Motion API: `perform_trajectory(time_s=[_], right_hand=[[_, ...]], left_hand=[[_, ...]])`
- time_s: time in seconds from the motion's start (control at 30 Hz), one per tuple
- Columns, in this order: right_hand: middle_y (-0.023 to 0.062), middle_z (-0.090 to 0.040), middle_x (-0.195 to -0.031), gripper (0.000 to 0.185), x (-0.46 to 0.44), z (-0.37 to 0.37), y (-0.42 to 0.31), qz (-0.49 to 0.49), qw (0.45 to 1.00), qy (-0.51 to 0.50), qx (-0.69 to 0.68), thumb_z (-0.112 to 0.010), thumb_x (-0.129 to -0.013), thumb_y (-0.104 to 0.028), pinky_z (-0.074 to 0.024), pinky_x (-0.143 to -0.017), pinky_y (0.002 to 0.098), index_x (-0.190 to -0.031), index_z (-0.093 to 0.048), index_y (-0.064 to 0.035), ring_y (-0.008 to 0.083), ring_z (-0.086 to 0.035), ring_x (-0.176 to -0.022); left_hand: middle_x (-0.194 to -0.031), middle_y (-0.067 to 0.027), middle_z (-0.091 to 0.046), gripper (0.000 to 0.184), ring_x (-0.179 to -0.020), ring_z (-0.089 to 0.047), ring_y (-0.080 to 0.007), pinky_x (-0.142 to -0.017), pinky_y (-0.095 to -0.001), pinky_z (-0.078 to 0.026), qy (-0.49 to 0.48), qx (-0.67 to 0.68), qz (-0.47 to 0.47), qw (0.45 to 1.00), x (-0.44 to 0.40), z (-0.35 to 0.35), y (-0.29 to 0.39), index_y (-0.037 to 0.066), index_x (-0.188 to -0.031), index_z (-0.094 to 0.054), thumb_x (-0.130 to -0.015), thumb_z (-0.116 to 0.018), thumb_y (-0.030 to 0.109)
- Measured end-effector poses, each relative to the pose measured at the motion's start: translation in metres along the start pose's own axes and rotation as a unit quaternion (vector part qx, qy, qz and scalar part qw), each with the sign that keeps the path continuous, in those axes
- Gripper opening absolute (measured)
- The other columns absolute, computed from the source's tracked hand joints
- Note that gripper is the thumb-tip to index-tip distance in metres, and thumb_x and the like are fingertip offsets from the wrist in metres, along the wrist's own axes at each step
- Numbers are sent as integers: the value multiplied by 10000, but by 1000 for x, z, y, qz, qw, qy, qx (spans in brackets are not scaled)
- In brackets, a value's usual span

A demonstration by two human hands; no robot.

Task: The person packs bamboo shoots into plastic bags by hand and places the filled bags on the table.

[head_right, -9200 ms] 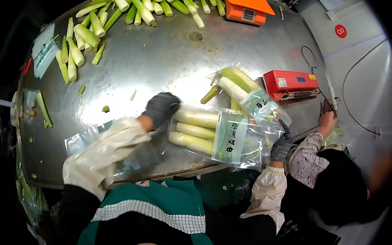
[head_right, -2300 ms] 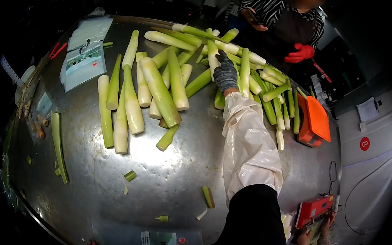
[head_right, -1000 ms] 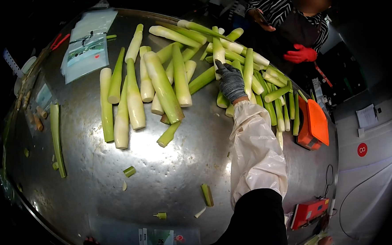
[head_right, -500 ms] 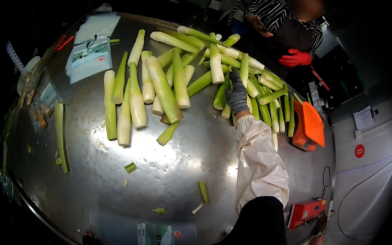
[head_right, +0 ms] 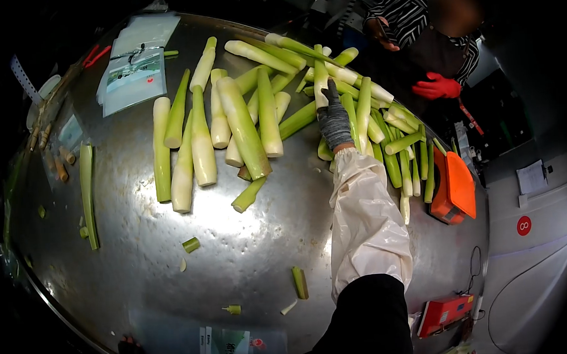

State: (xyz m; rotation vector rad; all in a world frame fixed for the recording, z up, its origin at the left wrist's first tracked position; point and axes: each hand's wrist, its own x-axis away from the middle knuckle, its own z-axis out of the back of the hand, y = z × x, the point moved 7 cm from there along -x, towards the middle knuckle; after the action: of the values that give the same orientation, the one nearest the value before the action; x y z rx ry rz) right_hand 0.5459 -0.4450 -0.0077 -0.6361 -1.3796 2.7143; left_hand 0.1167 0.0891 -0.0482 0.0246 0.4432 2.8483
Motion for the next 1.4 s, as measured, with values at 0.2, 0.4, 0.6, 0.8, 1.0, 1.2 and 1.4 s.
perform_trajectory(time_s=[0.2,0.4,0.6,0.8,1.0,1.2,1.4], right_hand=[[81,-569,-895,731,23,37,-17,58,994,86,44,-407,-657,104,-441,-545,225,-1327,-217,-118,119,-498,-547],[269,-460,-1128,402,64,30,-14,-216,766,69,-602,-382,-817,-87,-423,-881,414,-1205,-338,4,351,-499,-1023],[262,-380,-1233,352,118,24,-57,-187,608,-41,-771,-253,-886,-119,-332,-971,459,-1196,-333,27,338,-416,-1135],[147,-476,-1160,501,204,-23,-134,-301,675,-190,-646,-554,-769,-40,-417,-888,426,-1230,-360,-49,253,-512,-1015],[6,-505,-903,503,362,-134,-220,-319,698,-443,-463,-557,-714,65,-473,-698,230,-1177,-426,-80,83,-509,-749],[174,-226,-1360,901,432,-171,-310,-222,644,-567,-463,-646,-603,51,-374,-929,323,-1344,-160,-111,262,-371,-1177],[169,-607,-881,563,448,-172,-285,-67,790,-585,-173,-607,-687,-20,-484,-714,308,-1213,-413,-67,196,-597,-800]], left_hand=[[-1169,-212,-426,553,-1061,-425,-384,-880,-493,-362,0,2,-8,1000,0,1,0,28,-1109,-425,-627,-649,182],[-1164,-198,-422,516,-1061,-429,-377,-856,-485,-376,37,-2,-37,999,4,0,-4,34,-1108,-427,-686,-628,253],[-1166,-200,-411,458,-1074,-413,-378,-876,-486,-356,28,14,-41,999,5,6,1,25,-1112,-428,-737,-567,248],[-1316,-191,-280,557,-1217,-266,-390,-987,-495,-238,-40,17,6,999,18,-10,-10,67,-1268,-292,-772,-488,231],[-1290,-194,-313,514,-1191,-296,-383,-978,-482,-255,28,20,-17,999,21,-12,-8,45,-1236,-335,-774,-483,214],[-1243,-210,-366,454,-1165,-325,-390,-968,-470,-269,49,29,-25,998,17,-3,2,-15,-1166,-401,-755,-506,147],[-1218,-215,-390,449,-1154,-341,-385,-968,-446,-279,143,74,3,987,24,3,-5,-22,-1151,-414,-729,-520,91]])
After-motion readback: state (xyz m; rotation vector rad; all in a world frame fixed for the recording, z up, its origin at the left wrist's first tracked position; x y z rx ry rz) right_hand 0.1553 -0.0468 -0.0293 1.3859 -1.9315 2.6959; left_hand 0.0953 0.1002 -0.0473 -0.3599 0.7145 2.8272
